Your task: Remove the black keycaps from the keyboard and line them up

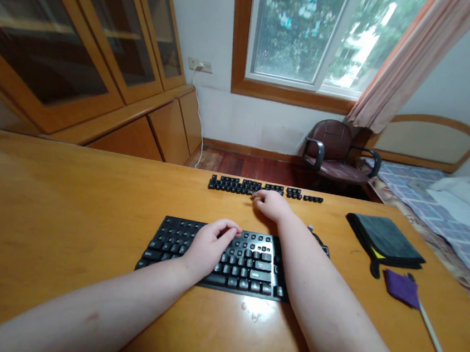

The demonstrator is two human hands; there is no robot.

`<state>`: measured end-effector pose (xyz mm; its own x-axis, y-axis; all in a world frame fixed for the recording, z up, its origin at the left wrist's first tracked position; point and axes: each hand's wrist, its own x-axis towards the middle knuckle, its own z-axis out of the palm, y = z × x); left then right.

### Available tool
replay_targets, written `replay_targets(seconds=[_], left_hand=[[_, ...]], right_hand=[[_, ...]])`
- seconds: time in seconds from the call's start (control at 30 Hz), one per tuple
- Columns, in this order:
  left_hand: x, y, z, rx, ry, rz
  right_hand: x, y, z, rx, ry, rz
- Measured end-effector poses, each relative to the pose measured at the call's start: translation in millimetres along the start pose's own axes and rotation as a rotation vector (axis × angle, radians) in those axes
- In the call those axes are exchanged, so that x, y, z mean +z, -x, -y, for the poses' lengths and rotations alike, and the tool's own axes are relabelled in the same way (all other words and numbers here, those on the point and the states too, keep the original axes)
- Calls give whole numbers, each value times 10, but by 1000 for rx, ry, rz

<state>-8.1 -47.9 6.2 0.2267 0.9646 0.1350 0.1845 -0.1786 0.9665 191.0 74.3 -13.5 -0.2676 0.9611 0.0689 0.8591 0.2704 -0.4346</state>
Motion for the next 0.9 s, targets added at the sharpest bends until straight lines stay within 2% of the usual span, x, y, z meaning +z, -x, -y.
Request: replay_targets(seconds=[0.53, 0.67, 0.77, 0.9], left_hand=[[-2, 3, 13, 4, -1, -5], [-7, 1, 3, 5, -7, -4], [-5, 0, 3, 11, -13, -3], [-2, -2, 10, 6, -17, 1]], right_hand=[[58, -42, -68, 18, -76, 8], [46, -34, -35, -6, -107, -44], [39, -31, 5, -12, -68, -73], [44, -45, 34, 9, -2, -24]])
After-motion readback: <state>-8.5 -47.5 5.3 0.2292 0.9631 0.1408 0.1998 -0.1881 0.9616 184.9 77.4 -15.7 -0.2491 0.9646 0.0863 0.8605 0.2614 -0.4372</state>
